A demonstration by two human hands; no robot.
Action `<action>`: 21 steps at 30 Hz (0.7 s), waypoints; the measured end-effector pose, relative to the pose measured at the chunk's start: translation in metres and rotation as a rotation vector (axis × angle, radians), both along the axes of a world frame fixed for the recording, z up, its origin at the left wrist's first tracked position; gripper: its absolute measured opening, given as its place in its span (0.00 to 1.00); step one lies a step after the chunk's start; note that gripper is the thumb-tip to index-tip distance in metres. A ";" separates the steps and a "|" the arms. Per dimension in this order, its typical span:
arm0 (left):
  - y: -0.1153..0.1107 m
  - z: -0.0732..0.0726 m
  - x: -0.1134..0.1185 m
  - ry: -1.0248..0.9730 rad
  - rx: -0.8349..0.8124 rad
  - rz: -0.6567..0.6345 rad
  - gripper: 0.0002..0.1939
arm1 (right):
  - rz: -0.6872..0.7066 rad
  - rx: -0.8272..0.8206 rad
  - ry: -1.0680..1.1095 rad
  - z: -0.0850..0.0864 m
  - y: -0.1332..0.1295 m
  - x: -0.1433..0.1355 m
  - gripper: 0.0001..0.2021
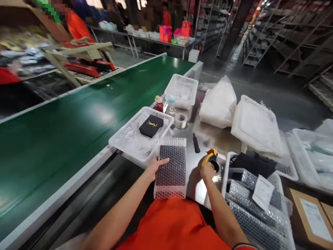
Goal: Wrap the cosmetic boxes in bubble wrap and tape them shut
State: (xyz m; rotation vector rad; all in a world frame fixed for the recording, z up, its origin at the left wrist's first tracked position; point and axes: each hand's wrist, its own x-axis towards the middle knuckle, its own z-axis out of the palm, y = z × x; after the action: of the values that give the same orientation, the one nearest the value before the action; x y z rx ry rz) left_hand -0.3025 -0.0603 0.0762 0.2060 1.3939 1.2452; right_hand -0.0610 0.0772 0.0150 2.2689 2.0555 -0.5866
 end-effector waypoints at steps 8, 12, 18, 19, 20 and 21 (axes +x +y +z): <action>-0.021 0.020 0.025 -0.357 -0.046 0.327 0.10 | 0.246 -0.297 0.946 0.037 -0.004 -0.042 0.33; -0.027 0.012 0.054 -0.297 -0.099 0.288 0.15 | 0.239 -0.509 1.277 0.047 -0.068 -0.029 0.53; -0.010 0.002 0.097 -0.256 0.015 -0.040 0.25 | 0.075 -0.163 1.193 0.112 -0.067 0.064 0.57; -0.005 0.003 0.104 -0.252 0.049 -0.106 0.28 | 0.044 -0.070 1.152 0.130 -0.064 0.090 0.56; -0.001 0.005 0.109 -0.240 0.070 -0.163 0.31 | -0.001 0.013 1.113 0.149 -0.062 0.117 0.56; 0.002 0.006 0.113 -0.225 0.069 -0.213 0.33 | -0.074 0.089 1.076 0.166 -0.063 0.146 0.57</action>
State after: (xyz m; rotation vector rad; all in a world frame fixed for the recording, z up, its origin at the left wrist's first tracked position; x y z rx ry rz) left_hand -0.1895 -0.0581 0.0820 0.2470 1.1066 1.1033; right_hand 0.0846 0.0141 0.1808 2.3013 2.3121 -2.1150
